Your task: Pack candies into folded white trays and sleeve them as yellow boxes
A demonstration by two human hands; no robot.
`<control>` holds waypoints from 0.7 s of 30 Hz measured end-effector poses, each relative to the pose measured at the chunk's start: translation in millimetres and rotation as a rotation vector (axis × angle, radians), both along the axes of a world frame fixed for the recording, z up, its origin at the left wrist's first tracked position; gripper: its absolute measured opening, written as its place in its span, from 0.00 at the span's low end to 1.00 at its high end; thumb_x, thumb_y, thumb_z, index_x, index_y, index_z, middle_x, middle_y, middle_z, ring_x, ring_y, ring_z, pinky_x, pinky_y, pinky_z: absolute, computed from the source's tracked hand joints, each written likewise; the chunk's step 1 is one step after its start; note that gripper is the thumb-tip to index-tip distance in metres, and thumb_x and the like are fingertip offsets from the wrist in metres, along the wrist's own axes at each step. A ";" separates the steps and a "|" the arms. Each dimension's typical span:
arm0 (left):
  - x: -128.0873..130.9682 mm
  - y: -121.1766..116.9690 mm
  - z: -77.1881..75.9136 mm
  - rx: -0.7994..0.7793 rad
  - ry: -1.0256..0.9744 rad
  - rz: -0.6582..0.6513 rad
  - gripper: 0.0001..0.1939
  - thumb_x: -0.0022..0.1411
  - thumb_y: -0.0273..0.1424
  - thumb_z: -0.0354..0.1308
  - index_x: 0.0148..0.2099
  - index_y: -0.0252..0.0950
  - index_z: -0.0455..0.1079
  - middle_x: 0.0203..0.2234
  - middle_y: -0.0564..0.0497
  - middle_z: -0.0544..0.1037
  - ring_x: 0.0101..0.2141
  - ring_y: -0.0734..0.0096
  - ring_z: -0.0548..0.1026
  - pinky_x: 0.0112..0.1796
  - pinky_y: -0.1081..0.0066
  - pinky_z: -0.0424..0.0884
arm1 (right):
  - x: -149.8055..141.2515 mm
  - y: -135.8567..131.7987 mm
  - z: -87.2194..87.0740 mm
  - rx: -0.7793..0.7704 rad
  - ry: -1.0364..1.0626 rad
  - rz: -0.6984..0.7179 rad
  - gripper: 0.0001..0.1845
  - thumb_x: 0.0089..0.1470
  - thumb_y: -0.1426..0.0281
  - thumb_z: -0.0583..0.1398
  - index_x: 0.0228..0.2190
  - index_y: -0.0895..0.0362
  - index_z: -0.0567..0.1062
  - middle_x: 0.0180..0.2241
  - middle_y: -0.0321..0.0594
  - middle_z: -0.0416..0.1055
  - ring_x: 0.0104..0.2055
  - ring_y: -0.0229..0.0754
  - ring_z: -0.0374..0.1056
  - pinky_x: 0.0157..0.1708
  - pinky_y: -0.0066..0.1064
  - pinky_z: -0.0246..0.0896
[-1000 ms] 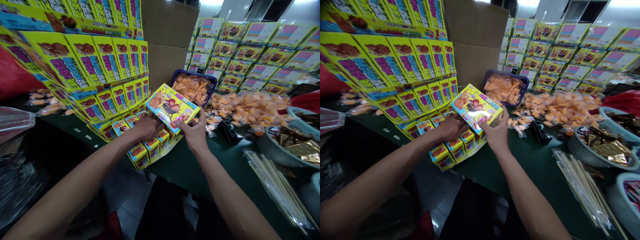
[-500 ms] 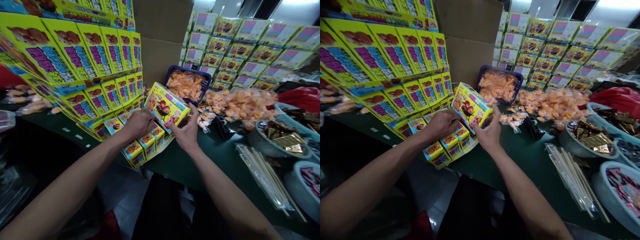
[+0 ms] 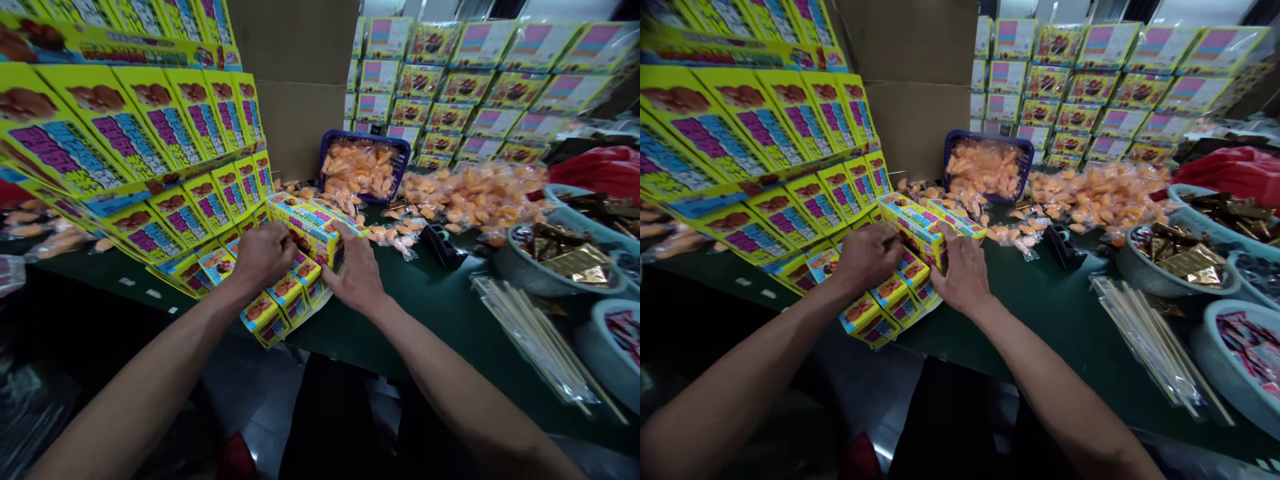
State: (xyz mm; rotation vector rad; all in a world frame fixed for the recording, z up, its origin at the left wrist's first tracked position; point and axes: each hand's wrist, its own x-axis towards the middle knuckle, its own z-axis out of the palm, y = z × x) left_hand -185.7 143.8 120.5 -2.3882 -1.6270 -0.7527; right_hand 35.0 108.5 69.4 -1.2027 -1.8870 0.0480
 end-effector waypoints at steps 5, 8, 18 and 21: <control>-2.9 13.1 18.7 0.265 -0.267 0.110 0.19 0.74 0.43 0.51 0.56 0.39 0.75 0.54 0.42 0.78 0.57 0.52 0.74 0.60 0.53 0.69 | 0.5 -16.8 7.8 -0.031 -0.076 0.004 0.45 0.55 0.67 0.65 0.71 0.46 0.60 0.54 0.49 0.69 0.55 0.59 0.65 0.57 0.55 0.65; -3.6 38.6 23.2 0.067 -0.234 0.069 0.27 0.74 0.49 0.51 0.64 0.40 0.73 0.63 0.42 0.73 0.65 0.48 0.68 0.68 0.47 0.61 | 8.7 -20.4 14.2 -0.011 -0.018 0.046 0.41 0.58 0.61 0.65 0.70 0.43 0.64 0.55 0.47 0.69 0.58 0.58 0.65 0.59 0.55 0.64; -15.4 64.2 6.9 -0.211 -0.287 0.093 0.36 0.74 0.55 0.46 0.71 0.39 0.67 0.70 0.43 0.69 0.72 0.48 0.59 0.72 0.45 0.54 | 72.6 122.7 -20.2 -0.621 0.839 0.102 0.31 0.61 0.43 0.59 0.45 0.57 0.82 0.47 0.45 0.81 0.52 0.51 0.74 0.60 0.46 0.66; -16.5 68.0 4.0 -0.259 -0.287 0.116 0.37 0.73 0.56 0.46 0.72 0.41 0.67 0.71 0.45 0.67 0.73 0.49 0.58 0.73 0.48 0.52 | 64.6 134.8 -33.5 -0.743 0.861 0.267 0.25 0.59 0.49 0.63 0.46 0.55 0.83 0.47 0.40 0.83 0.50 0.48 0.76 0.58 0.42 0.68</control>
